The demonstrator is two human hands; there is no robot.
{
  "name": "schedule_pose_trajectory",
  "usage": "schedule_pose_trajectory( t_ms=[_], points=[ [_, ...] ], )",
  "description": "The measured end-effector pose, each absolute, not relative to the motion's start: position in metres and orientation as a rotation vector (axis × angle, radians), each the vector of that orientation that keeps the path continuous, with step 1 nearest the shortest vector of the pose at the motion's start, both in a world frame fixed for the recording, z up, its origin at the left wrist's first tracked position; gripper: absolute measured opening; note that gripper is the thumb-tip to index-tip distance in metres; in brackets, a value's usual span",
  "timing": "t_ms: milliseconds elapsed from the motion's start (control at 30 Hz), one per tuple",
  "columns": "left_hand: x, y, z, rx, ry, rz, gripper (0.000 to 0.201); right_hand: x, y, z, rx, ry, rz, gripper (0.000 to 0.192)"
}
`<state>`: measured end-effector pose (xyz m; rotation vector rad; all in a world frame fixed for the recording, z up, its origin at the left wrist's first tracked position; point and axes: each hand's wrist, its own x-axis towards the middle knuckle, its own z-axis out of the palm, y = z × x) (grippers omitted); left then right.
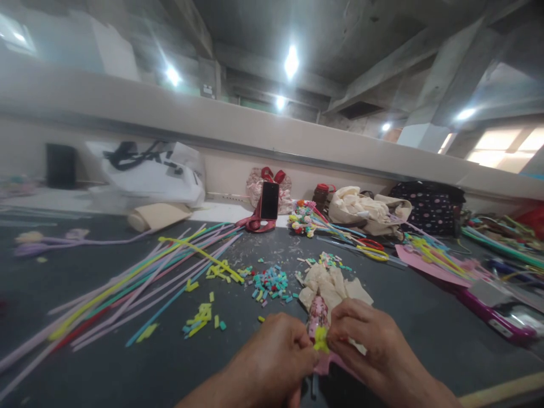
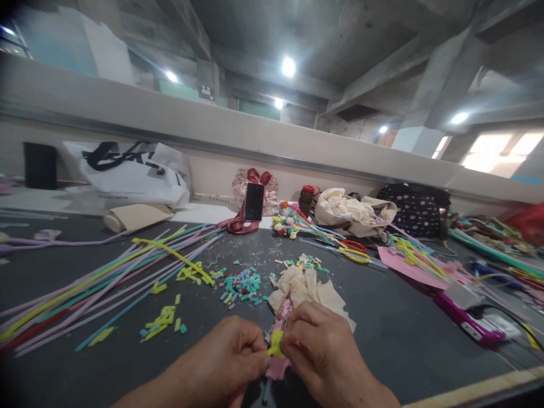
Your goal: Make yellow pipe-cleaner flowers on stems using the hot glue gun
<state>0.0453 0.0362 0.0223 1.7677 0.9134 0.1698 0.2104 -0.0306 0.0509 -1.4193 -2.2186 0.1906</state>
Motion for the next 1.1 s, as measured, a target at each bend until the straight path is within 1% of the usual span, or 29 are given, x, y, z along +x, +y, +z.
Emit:
schedule_pose_trajectory(
  t_ms=[333, 600, 733, 900, 1033, 1100],
  points=[
    [0.046, 0.033, 0.033, 1.781, 0.921, 0.155, 0.016, 0.208, -0.028, 0.045, -1.459, -2.257, -0.057, 0.014],
    [0.046, 0.034, 0.035, 1.722, 0.918, 0.11, 0.014, 0.209, -0.027, 0.042, -1.402, -2.241, -0.134, 0.015],
    [0.046, 0.036, 0.04, 1.603, 0.919, 0.087, 0.012, 0.215, -0.028, 0.046, -1.342, -2.208, -0.052, 0.015],
    [0.043, 0.043, 0.038, 1.357, 0.809, 0.21, 0.011, 0.226, -0.033, 0.054, -1.314, -1.996, 0.156, 0.023],
    [0.04, 0.046, 0.04, 1.218, 0.693, 0.237, 0.014, 0.226, -0.034, 0.054, -1.361, -1.768, 0.267, 0.019],
    [0.039, 0.048, 0.042, 1.16, 0.653, 0.239, 0.018, 0.223, -0.034, 0.054, -1.355, -1.738, 0.34, 0.021]
  ],
)
